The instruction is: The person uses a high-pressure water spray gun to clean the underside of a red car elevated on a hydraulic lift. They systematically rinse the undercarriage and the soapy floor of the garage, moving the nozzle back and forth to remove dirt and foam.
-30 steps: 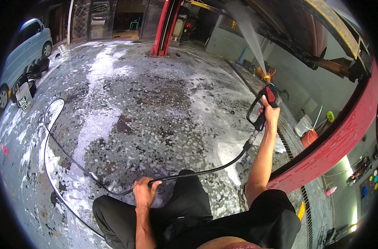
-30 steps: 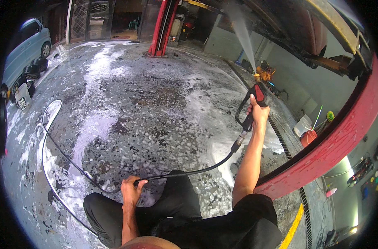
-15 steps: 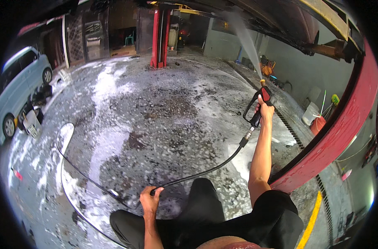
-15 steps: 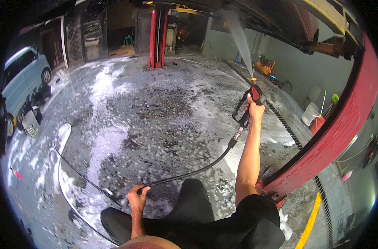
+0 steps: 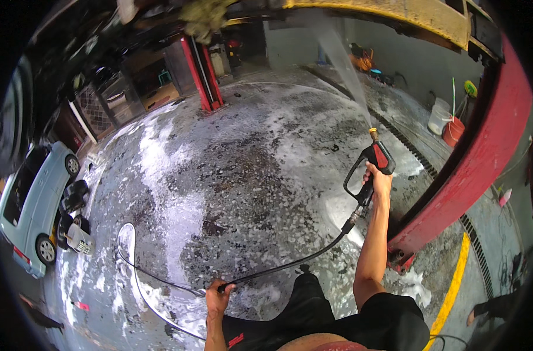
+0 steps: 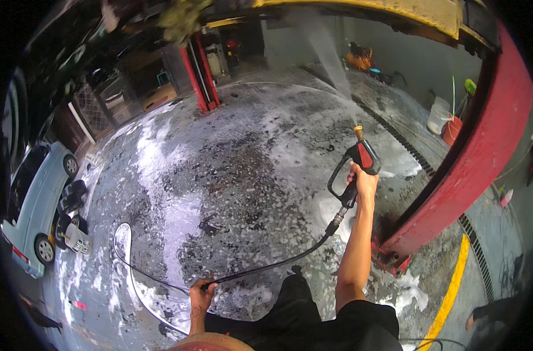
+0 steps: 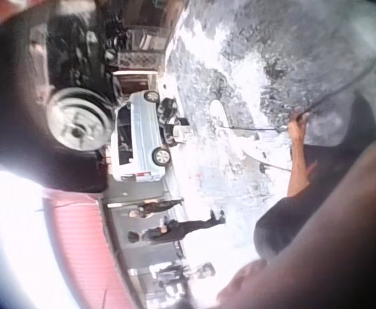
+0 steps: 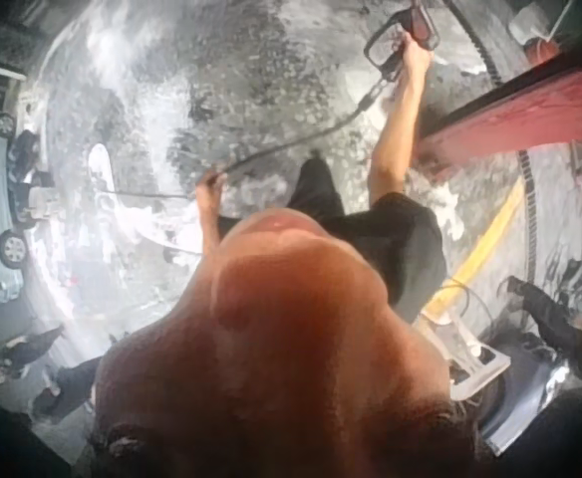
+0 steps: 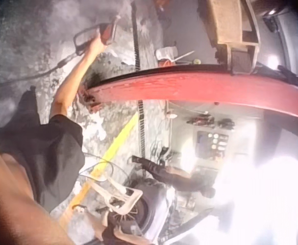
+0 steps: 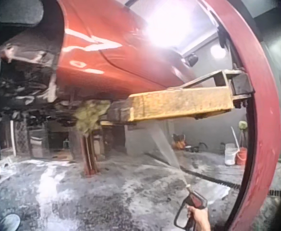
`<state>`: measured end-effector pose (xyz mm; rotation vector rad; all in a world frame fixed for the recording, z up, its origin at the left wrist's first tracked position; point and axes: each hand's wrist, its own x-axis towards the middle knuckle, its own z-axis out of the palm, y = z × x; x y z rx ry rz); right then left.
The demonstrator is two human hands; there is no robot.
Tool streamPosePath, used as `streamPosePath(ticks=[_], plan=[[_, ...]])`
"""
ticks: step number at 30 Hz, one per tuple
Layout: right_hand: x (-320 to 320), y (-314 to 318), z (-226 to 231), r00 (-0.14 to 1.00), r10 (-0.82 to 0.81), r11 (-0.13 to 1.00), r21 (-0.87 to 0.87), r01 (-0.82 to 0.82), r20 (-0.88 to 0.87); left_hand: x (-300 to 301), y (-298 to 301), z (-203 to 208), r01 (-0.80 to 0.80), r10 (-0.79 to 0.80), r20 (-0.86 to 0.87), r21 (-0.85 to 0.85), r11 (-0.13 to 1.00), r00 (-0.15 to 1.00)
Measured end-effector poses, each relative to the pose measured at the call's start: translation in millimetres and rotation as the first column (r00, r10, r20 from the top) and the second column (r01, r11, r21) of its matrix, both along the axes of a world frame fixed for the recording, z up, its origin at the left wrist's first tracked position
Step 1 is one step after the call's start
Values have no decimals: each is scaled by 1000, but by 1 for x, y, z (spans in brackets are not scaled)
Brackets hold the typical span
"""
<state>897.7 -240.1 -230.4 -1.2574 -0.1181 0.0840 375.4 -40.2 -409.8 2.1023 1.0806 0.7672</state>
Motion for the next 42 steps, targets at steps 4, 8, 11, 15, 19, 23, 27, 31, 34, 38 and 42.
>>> streamPosePath(ticks=[4,8,11,15,19,23,27,31,34,38,42], plan=[[-11,-44,13,984,146,984,-91,-155,-99,-1,-18,71,100,-103,-114,-32,994,988],[-37,-109,34,954,216,966,-93,-239,-208,28,-37,130,258,-263,-174,-53,965,949],[-64,-162,60,944,200,968,-98,-233,-264,65,-59,168,393,-395,-201,-52,918,896],[-100,-248,81,963,147,970,-158,-185,-224,106,-90,207,615,-617,-171,-68,785,768],[-161,-317,139,962,15,930,-350,-114,-274,132,-121,239,794,-802,-92,-113,598,591],[-219,-371,188,939,-80,789,-597,-145,-334,139,-168,268,902,-915,3,-171,396,403],[-269,-399,236,963,11,807,-566,-167,-269,131,-203,285,949,-959,73,-183,256,273],[-302,-427,269,963,-48,511,-834,-206,-267,130,-234,306,975,-977,121,-156,158,178],[-317,-457,264,942,-121,595,-782,-185,-314,136,-262,308,990,-985,156,-131,56,77],[-322,-485,302,919,-55,637,-722,-269,-391,145,-304,315,996,-985,162,-54,-67,-58],[-278,-527,299,884,-78,658,-690,-302,-461,169,-359,330,995,-967,237,18,-93,-95]])
